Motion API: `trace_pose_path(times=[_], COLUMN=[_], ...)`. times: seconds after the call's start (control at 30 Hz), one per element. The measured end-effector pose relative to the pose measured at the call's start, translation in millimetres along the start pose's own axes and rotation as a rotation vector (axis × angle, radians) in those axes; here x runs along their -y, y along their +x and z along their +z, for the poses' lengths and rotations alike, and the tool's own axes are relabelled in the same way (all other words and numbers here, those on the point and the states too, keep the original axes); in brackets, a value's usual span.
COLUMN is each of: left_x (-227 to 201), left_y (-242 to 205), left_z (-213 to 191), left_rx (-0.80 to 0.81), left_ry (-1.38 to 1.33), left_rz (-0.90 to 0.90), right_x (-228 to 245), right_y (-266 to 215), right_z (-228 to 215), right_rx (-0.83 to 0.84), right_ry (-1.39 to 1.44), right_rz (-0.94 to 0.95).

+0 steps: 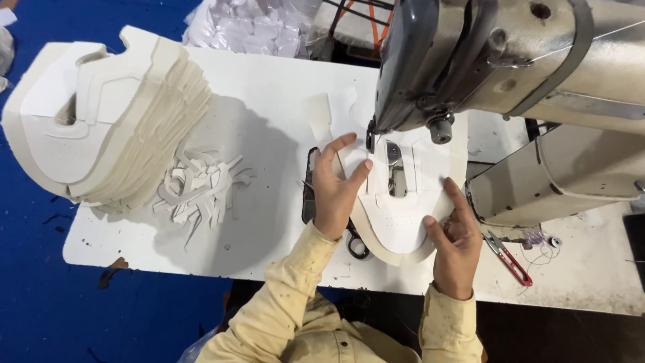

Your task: The person sews white shoe parts using a sewing machine, repeatedly picking up pieces from a stack, aligning them under the needle, and stitching them. They use scissors to cut threads and trim excess material from the parts after sewing.

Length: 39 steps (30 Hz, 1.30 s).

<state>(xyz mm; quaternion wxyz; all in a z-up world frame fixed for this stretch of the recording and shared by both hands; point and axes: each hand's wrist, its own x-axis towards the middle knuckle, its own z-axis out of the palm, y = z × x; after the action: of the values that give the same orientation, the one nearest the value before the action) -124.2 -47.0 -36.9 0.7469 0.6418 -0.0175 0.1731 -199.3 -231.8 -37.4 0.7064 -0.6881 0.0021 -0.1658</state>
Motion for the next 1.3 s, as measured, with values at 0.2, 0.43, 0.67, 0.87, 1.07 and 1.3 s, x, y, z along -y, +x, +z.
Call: trace_pose_path(times=[0.2,0.43,0.67,0.87,1.07,1.3], left_x=[-5,11,-17,-13,-13,-16], left_y=[15,32,2,-4,-5,-13], left_z=[4,1,-7,-4,-2,-5], left_rx=[0.016,0.07,0.144,0.128,0.099,0.073], left_ry=[0.035,-0.272,-0.308,-0.218,-0.205,-0.162], left_rz=[-0.001,-0.118,-0.234,-0.145,-0.125,-0.041], right_x=[5,2,2,-4,1,-23], right_y=[11,16,9,2,-2,-15], right_z=[7,16,19,20,22,21], right_rx=[0.005,0.019,-0.001,-0.007,-0.003,-0.061], right_ry=[0.01,-0.006,-0.059,0.023,-0.058,-0.078], right_rz=[0.002,-0.062,-0.029,-0.049,-0.066,0.027])
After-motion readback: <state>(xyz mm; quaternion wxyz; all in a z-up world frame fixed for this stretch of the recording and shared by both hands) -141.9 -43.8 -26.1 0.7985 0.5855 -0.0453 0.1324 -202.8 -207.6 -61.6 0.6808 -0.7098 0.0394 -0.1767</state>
